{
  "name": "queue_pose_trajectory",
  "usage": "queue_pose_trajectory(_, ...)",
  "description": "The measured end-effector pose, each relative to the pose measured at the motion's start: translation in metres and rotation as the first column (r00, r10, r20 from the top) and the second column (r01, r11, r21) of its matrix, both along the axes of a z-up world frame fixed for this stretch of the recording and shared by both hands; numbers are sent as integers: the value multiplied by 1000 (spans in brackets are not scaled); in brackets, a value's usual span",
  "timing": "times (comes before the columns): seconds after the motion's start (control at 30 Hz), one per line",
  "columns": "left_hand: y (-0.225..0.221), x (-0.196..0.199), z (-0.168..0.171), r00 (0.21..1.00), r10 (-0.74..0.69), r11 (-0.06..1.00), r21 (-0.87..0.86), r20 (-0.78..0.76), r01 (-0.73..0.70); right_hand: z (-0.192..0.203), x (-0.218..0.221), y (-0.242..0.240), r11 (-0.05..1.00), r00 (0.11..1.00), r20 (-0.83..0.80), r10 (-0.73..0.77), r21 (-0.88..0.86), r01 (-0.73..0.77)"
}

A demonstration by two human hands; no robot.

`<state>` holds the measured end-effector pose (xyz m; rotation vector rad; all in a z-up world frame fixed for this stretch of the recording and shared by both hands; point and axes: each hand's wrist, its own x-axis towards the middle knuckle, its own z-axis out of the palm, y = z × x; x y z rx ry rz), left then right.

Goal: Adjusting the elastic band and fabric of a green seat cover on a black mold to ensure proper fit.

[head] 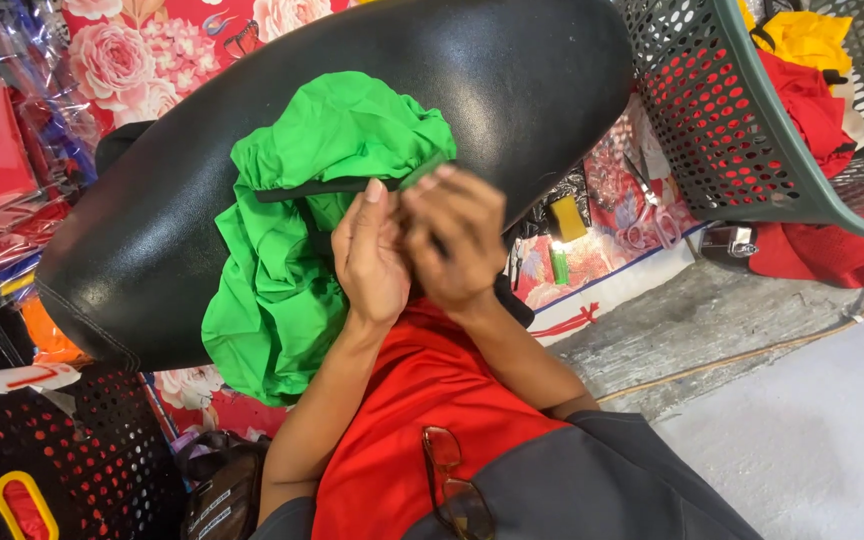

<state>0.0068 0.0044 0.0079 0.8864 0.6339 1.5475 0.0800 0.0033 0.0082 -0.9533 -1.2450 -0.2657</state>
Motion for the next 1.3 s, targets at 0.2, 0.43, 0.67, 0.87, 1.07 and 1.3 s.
queue_pose_trajectory(0.2, -2, -17, -55, 990, 12, 1000, -5, -143, -13, 12, -3, -13, 999, 1000, -3, -10, -44, 10)
queue_pose_trajectory(0.43, -6, 1, 13, 1000, 9, 1000, -14, 5, -9, 19, -1, -3, 998, 1000, -27, 12, -62, -13)
queue_pose_trajectory(0.67, -1, -1, 3, 991, 71, 997, 11, -114, -70, 13, -11, -3, 998, 995, -83, 58, -29, -61)
queue_pose_trajectory(0.87, 4, -13, -33, 987, 69, 997, 42, -143, -64, 12, -2, 2, 999, 998, -53, 37, -15, -38)
queue_pose_trajectory(1.07, -3, -3, 11, 1000, 18, 999, 38, -7, -18, 9, 4, 6, 996, 992, -83, 90, -12, -92)
queue_pose_trajectory(1.3, -4, 4, 41, 1000, -2, 997, 71, 22, 0, 14, 11, 7, 994, 993, -23, 113, -3, -113)
